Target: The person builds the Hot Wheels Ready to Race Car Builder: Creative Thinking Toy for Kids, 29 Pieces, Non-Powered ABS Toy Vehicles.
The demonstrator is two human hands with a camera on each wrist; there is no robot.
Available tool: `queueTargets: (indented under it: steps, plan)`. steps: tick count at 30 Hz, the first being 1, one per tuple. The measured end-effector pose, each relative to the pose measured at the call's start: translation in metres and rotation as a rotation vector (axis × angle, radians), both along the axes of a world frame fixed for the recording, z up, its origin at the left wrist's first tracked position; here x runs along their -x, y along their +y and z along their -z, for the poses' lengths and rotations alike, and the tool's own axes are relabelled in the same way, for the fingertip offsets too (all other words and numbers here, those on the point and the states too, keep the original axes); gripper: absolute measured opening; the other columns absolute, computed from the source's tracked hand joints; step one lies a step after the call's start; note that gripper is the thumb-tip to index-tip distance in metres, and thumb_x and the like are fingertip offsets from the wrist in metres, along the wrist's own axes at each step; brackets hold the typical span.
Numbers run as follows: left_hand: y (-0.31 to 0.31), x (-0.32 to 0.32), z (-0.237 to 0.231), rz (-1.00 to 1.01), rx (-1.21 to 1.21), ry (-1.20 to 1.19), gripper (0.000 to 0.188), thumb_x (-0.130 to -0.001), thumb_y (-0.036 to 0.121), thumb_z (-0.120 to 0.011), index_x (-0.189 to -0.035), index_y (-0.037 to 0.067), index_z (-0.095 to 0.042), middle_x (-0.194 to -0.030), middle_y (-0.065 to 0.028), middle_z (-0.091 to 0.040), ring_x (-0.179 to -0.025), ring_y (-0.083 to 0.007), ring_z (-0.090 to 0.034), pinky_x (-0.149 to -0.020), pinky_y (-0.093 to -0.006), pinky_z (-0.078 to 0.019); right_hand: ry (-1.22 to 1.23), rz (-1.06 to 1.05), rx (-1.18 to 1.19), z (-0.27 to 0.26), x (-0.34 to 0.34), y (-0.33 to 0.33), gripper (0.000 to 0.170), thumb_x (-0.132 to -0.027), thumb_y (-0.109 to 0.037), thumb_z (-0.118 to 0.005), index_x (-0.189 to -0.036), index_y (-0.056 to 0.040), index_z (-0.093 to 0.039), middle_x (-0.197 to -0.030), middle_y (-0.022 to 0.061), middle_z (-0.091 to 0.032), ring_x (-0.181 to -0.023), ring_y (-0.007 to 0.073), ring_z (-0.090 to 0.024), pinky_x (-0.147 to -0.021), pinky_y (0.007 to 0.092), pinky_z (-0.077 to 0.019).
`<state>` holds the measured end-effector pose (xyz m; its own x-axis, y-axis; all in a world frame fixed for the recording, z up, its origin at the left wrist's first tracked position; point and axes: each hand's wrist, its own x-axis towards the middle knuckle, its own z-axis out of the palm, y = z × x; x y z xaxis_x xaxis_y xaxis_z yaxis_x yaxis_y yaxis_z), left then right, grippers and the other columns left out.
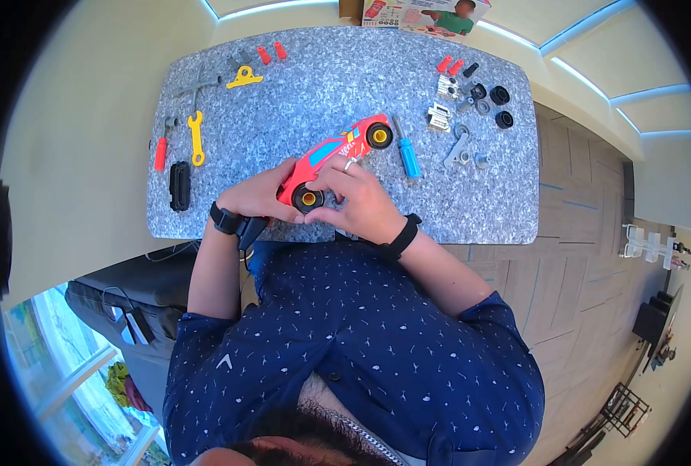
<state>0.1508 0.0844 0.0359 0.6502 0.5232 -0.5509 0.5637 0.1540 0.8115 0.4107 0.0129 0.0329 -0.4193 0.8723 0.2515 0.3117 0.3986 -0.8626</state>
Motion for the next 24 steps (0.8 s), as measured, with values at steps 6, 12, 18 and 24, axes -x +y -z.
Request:
queueTargets:
  steps: [6,12,18,24]
  plan:
    - [-0.001,0.001,0.007,-0.012,-0.022,-0.011,0.109,-0.069,0.050,-0.102,-0.146,-0.005,-0.048,-0.111,-0.0162,-0.070,-0.094,-0.0232,-0.074,-0.071,-0.0368,-0.0603,0.013,-0.064,-0.060,0.007,-0.009,0.007,0.052,-0.078,-0.021,-0.103,-0.123,-0.0084,-0.080,-0.117,0.0048,-0.068,-0.093,0.0157,-0.068,-0.072,0.0307,-0.0588]
    - [0.002,0.007,0.004,-0.035,0.087,-0.050,0.109,-0.070,0.046,-0.101,-0.153,-0.002,-0.049,-0.121,-0.0139,-0.070,-0.104,-0.0221,-0.072,-0.076,-0.0377,-0.0606,0.028,0.095,-0.026,-0.014,-0.032,0.002,0.041,-0.087,-0.020,-0.097,-0.123,-0.0087,-0.080,-0.114,0.0075,-0.075,-0.083,0.0186,-0.069,-0.074,0.0335,-0.0585]
    - [0.003,0.013,0.027,-0.079,0.086,-0.186,0.109,-0.070,0.042,-0.102,-0.158,0.001,-0.053,-0.132,-0.0109,-0.070,-0.120,-0.0222,-0.067,-0.102,-0.0369,-0.0538,-0.482,0.653,-0.195,-0.015,-0.148,0.052,0.038,-0.093,-0.017,-0.089,-0.129,-0.0075,-0.079,-0.130,0.0219,-0.074,-0.109,0.0415,-0.072,-0.096,0.0482,-0.0581]
    - [0.006,0.012,0.020,-0.052,0.088,-0.136,0.108,-0.071,0.040,-0.102,-0.158,-0.001,-0.053,-0.137,-0.0116,-0.070,-0.125,-0.0231,-0.065,-0.110,-0.0374,-0.0505,-0.668,0.704,-0.224,0.019,-0.233,0.099,0.038,-0.097,-0.003,-0.074,-0.135,-0.0065,-0.078,-0.134,0.0253,-0.073,-0.123,0.0464,-0.071,-0.108,0.0514,-0.0564]
